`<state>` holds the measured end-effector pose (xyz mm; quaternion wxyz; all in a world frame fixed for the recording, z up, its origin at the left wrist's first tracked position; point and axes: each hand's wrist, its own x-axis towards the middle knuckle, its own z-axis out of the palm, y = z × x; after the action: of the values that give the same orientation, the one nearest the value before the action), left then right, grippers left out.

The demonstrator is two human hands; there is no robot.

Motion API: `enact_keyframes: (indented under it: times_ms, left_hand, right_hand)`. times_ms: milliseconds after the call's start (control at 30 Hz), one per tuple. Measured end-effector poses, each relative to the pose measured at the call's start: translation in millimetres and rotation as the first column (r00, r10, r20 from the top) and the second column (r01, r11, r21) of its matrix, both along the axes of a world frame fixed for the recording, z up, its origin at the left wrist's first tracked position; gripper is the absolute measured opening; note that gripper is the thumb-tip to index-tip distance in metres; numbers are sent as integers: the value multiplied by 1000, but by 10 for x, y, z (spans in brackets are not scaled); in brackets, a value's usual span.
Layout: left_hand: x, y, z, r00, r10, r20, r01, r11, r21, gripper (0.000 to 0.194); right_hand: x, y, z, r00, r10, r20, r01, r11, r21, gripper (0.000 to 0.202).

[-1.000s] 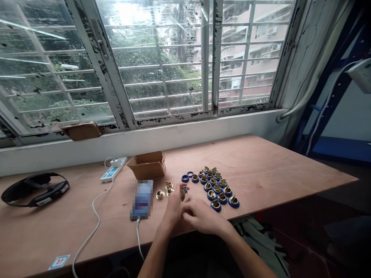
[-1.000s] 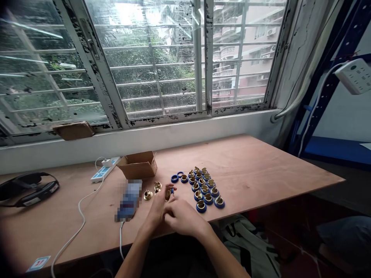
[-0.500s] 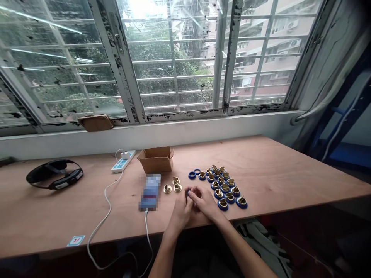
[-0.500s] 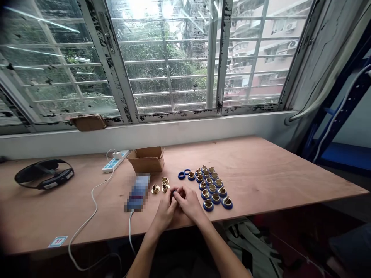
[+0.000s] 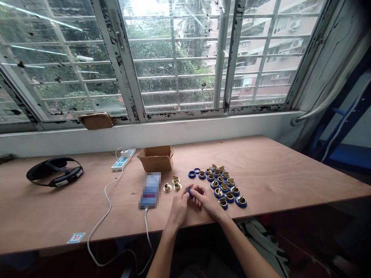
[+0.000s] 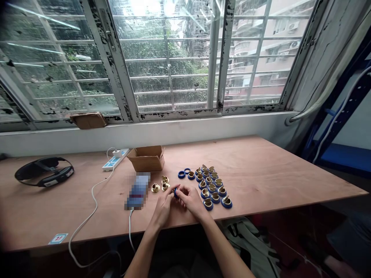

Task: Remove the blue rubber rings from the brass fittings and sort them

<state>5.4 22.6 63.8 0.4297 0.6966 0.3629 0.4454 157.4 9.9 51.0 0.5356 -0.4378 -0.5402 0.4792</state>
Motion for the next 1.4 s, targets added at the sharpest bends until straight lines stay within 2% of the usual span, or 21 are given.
enact_keyframes:
  times_ms: [200, 333, 567, 800, 967, 1167, 1233, 1400]
  left_hand:
    - [45, 17, -14, 1000, 8, 10, -7, 998, -70, 42]
    - [41, 27, -38, 997, -51, 60, 58, 992, -113, 40]
    - [5, 7, -58, 995, -74, 65, 79, 994, -79, 33]
    - [-38, 33, -57, 994, -98, 52, 103, 991, -87, 33]
    - [-45, 18, -7, 986, -99, 134, 121, 979, -166, 41]
    - [-37, 8, -37, 947, -144, 286, 227, 932, -282, 40]
    - [-50, 9, -55, 943, -142, 301, 230, 932, -279, 41]
    - [-108, 62, -100, 962, -165, 217, 210, 955, -209, 41]
  right_hand:
    - [-24, -72, 88, 1000, 10, 27, -11, 999, 33, 39]
    - [-24, -73, 49, 997, -1, 77, -5, 997, 76, 33]
    - [-26, -51, 8, 982, -50, 185, 20, 987, 161, 25]
    - [-30, -38, -9, 978, -83, 194, 46, 981, 188, 22]
    - [-41, -15, -43, 991, -73, 113, 50, 981, 189, 25]
    - [-61, -13, -26, 984, -86, 156, 49, 973, 226, 24]
    - [-64, -3, -33, 982, -89, 169, 49, 972, 230, 24]
    - [-64, 5, -35, 969, -128, 210, 73, 965, 250, 21]
